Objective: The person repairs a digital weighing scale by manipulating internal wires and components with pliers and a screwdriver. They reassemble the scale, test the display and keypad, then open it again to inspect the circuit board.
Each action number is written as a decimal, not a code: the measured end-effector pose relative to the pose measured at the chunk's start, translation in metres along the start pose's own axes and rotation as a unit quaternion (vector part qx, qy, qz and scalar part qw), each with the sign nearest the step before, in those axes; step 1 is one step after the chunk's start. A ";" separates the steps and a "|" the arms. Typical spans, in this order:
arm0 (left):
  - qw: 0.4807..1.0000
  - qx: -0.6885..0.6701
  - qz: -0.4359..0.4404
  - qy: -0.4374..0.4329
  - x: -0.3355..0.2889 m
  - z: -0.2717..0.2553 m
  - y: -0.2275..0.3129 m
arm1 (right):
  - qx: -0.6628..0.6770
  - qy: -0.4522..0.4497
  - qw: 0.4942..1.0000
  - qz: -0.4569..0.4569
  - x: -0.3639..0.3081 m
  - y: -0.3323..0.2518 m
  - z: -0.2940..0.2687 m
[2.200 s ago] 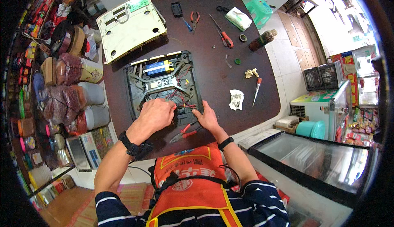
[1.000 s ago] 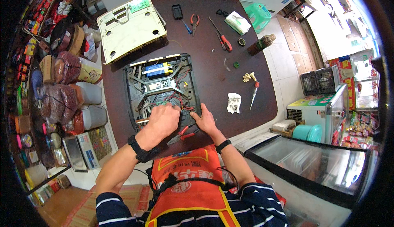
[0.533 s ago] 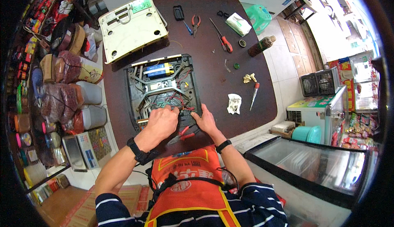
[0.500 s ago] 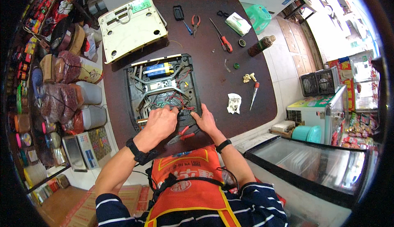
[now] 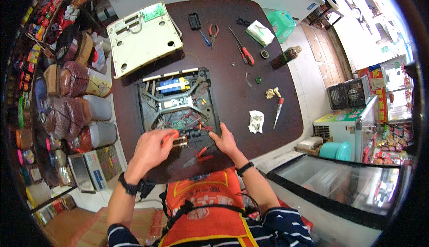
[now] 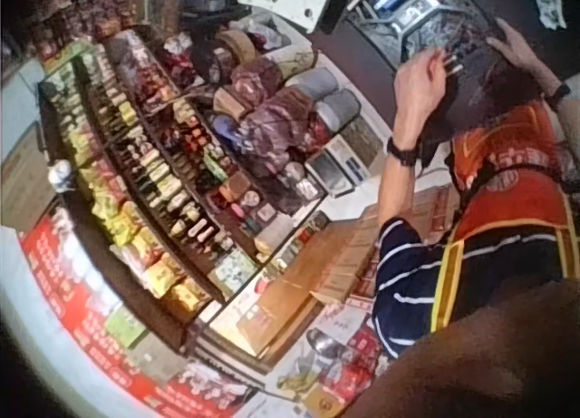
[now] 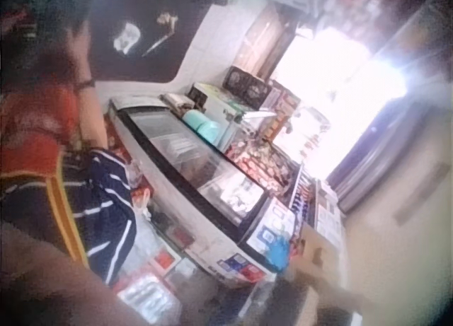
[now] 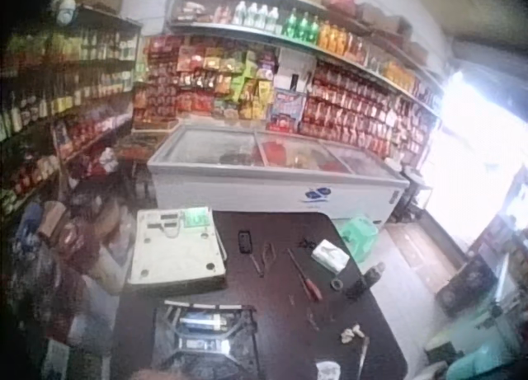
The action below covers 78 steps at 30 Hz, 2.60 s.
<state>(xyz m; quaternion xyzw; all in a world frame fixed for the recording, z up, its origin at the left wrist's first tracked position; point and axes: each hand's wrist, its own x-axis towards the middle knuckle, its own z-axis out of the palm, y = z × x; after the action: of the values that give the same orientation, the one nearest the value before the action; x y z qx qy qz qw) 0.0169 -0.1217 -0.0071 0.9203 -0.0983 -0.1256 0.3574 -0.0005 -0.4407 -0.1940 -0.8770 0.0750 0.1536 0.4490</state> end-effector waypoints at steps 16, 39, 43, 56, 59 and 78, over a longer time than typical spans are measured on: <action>0.917 -0.236 -0.250 0.201 -0.074 0.013 -0.084 | 0.249 -0.136 0.954 0.095 0.041 -0.024 -0.022; 0.976 -0.154 -0.096 0.121 -0.064 0.016 -0.042 | 0.150 -0.025 0.985 0.088 0.044 -0.048 -0.008; 0.974 -0.182 -0.110 0.084 -0.060 0.015 -0.022 | -0.015 0.050 0.995 0.088 0.051 -0.059 0.003; 0.979 -0.158 -0.051 0.118 -0.072 0.020 -0.025 | -0.077 0.104 0.978 0.161 0.054 -0.082 0.018; 0.980 -0.160 -0.041 0.115 -0.072 0.021 -0.023 | -0.060 0.108 0.981 0.150 0.053 -0.077 0.021; 0.980 -0.168 -0.063 0.089 -0.074 0.026 -0.018 | -0.067 0.125 0.981 0.134 0.050 -0.070 0.022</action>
<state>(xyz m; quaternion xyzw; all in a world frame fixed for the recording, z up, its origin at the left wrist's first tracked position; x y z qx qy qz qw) -0.0599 -0.1051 -0.0260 0.8590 0.0148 -0.0804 0.5055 0.0610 -0.3821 -0.1695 -0.8995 0.2365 0.1063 0.3517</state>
